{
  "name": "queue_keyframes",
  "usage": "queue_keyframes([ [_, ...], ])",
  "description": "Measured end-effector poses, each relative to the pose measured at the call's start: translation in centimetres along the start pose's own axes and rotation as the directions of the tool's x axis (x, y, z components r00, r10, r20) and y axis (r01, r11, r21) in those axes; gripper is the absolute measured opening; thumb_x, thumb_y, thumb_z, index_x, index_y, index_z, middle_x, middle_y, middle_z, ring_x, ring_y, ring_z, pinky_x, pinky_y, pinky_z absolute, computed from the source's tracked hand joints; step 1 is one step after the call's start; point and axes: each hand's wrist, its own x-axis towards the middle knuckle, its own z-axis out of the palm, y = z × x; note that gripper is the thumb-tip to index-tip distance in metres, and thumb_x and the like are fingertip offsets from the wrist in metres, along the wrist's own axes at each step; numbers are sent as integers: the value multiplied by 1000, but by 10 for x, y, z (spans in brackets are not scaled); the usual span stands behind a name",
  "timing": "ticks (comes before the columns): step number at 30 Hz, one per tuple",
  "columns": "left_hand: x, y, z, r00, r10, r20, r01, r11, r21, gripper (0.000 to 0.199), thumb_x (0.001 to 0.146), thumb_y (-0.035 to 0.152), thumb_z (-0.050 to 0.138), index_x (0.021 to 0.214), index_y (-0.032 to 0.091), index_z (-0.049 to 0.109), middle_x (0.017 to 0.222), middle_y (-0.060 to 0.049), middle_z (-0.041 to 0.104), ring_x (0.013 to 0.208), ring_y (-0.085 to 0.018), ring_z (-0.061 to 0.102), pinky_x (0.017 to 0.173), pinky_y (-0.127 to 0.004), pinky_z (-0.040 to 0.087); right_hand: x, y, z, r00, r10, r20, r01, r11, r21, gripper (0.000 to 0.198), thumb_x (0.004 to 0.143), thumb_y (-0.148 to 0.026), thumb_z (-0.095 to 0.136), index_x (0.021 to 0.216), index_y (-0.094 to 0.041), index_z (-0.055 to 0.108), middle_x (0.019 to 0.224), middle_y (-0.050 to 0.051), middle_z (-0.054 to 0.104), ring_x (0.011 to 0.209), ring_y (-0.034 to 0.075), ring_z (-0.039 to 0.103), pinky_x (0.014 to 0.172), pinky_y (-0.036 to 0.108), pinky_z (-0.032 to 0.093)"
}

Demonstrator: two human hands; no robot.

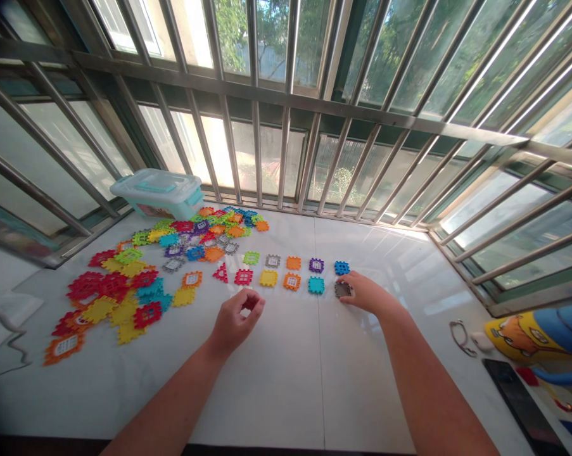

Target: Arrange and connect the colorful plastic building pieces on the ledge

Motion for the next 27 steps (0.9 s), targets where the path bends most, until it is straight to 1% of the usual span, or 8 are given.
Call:
queue_keyframes([
  [4, 1, 0, 0, 1000, 2, -1, -2, 1000, 0, 14, 99, 32, 65, 89, 22, 64, 76, 1, 68, 68, -13, 65, 70, -25, 55, 0, 0, -1, 1000, -2, -2, 2, 1000, 0, 53, 84, -39, 80, 135, -30, 70, 131, 8, 69, 105, 27, 71, 95, 37, 55],
  [9, 0, -1, 0, 1000, -3, 5, 3, 1000, -1, 15, 99, 33, 65, 89, 22, 63, 76, 1, 67, 68, -13, 65, 71, -26, 55, 0, 0, -2, 1000, 20, -3, -20, 1000, 4, 51, 81, -39, 82, 130, -27, 72, 127, 9, 71, 104, 28, 72, 97, 38, 55],
  [15, 0, -2, 0, 1000, 2, 10, -2, 1000, -5, 14, 99, 32, 65, 89, 22, 63, 76, 2, 67, 68, -13, 65, 70, -25, 55, 1, 2, -2, 999, 37, 20, -37, 999, 4, 50, 80, -39, 83, 128, -27, 72, 127, 9, 71, 105, 28, 72, 97, 38, 56],
  [21, 0, -2, 0, 1000, -2, 8, 2, 1000, 0, 15, 99, 33, 65, 89, 23, 63, 76, 2, 68, 68, -13, 65, 71, -26, 55, 1, 7, -1, 999, 30, 32, -31, 999, 21, 55, 78, -35, 83, 131, -29, 71, 129, 8, 70, 103, 27, 73, 98, 39, 56],
  [27, 0, -2, 0, 1000, -8, 16, 8, 1000, 0, 16, 100, 35, 64, 89, 23, 63, 76, 1, 68, 68, -13, 65, 71, -26, 55, 1, 6, -2, 999, 33, 40, -35, 999, 28, 56, 78, -35, 83, 133, -30, 71, 129, 7, 71, 103, 26, 73, 99, 39, 56],
])
